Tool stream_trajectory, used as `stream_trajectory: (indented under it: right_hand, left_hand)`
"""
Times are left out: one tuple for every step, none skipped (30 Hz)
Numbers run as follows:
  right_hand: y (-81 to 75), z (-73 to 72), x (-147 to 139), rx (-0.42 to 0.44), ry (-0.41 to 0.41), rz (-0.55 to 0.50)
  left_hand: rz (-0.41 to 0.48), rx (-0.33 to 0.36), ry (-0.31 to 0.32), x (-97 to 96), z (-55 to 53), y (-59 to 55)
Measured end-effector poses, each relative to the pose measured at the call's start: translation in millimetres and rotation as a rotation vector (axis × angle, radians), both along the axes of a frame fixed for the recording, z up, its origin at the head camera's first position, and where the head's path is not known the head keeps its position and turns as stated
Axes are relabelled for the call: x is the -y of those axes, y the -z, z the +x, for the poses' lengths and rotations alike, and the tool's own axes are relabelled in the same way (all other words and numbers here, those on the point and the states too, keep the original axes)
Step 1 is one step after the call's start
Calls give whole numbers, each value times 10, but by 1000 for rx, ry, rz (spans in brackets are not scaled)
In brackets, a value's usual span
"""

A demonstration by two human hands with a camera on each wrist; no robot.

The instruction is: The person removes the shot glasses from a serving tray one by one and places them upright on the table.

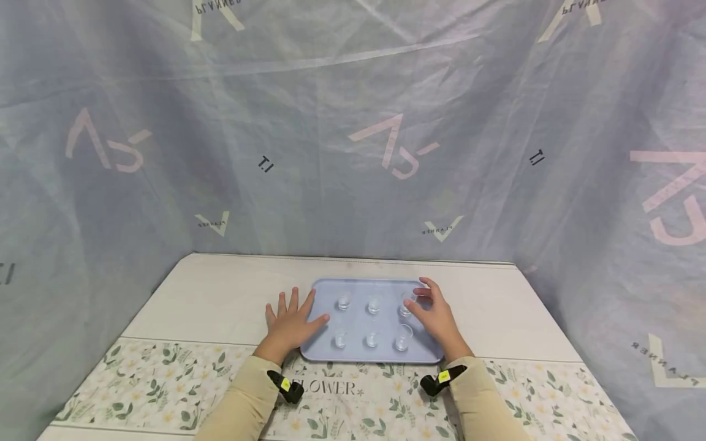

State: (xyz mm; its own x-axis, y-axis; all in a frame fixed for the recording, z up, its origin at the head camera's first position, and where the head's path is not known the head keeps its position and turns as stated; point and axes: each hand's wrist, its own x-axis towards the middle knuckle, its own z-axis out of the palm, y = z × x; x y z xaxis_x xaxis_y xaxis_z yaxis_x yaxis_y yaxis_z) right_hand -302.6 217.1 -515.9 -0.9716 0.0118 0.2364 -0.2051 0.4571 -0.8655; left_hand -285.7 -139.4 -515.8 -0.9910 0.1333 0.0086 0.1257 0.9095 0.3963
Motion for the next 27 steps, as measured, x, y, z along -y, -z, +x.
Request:
stream_trajectory:
  right_hand:
    - [15, 3, -1, -7, -1, 0]
    - [28, 4, -2, -17, -1, 3]
    - [37, 5, -2, -26, -1, 8]
    - [46, 1, -2, -37, -5, 17]
    - [50, -1, -1, -48, -8, 33]
    - [52, -6, 0, -62, -14, 50]
    - [51, -12, 3, -77, -21, 64]
    - [47, -17, 9, -88, -24, 79]
    - [44, -22, 15, -98, -29, 89]
    - [41, -28, 20, -107, -31, 99]
    - [38, -31, 24, -117, -31, 107]
    - [32, -31, 30, -122, -30, 114]
    - [29, -32, 34, -126, -25, 122]
    - [26, -34, 37, -131, -22, 129]
    - [26, -35, 40, -135, -23, 138]
    - [24, -33, 42, -138, -22, 148]
    - [25, -31, 43, -138, -22, 160]
    - [25, -28, 45, -135, -22, 168]
    - [30, -26, 42, -133, -21, 175]
    - [32, -22, 42, -130, -20, 179]
    - [35, -17, 42, -127, -18, 180]
    - [36, -13, 42, -123, -16, 176]
    - [40, -11, 41, -121, -13, 172]
    - [43, -10, 41, -116, -10, 166]
    - [46, -9, 41, -109, -5, 166]
    - [49, -10, 41, -104, -2, 157]
    - [52, -11, 40, -96, 1, 152]
  left_hand:
    - [-7, -5, 0, -4, 10, 12]
    - [-1, -9, 3, -7, 15, 30]
    - [2, -4, 6, -10, 18, 38]
    - [-1, 1, 8, -13, 23, 43]
    - [2, 6, 8, -10, 16, 62]
    - [8, 13, 8, -10, 16, 66]
    - [10, 17, 7, -10, 21, 56]
    - [21, 16, 6, -9, 22, 41]
    - [20, 16, 4, -9, 24, 31]
    - [21, 11, 2, -12, 31, 16]
    - [24, 8, -2, -16, 39, 2]
    - [25, 4, -4, -21, 48, -9]
    - [31, -4, -6, -25, 60, -19]
    - [35, -8, -9, -30, 71, -24]
    - [33, -8, -14, -35, 83, -18]
    - [32, -10, -19, -37, 94, -8]
    - [36, -16, -22, -41, 103, 3]
    - [43, -24, -23, -41, 113, 17]
    - [44, -23, -25, -40, 119, 33]
    - [40, -21, -26, -41, 123, 48]
    - [39, -21, -27, -41, 124, 61]
    - [36, -22, -26, -41, 124, 69]
    - [39, -27, -25, -42, 123, 71]
    - [35, -27, -25, -41, 120, 73]
    - [35, -28, -25, -42, 117, 69]
    - [39, -36, -24, -41, 114, 62]
    - [39, -38, -24, -40, 109, 59]
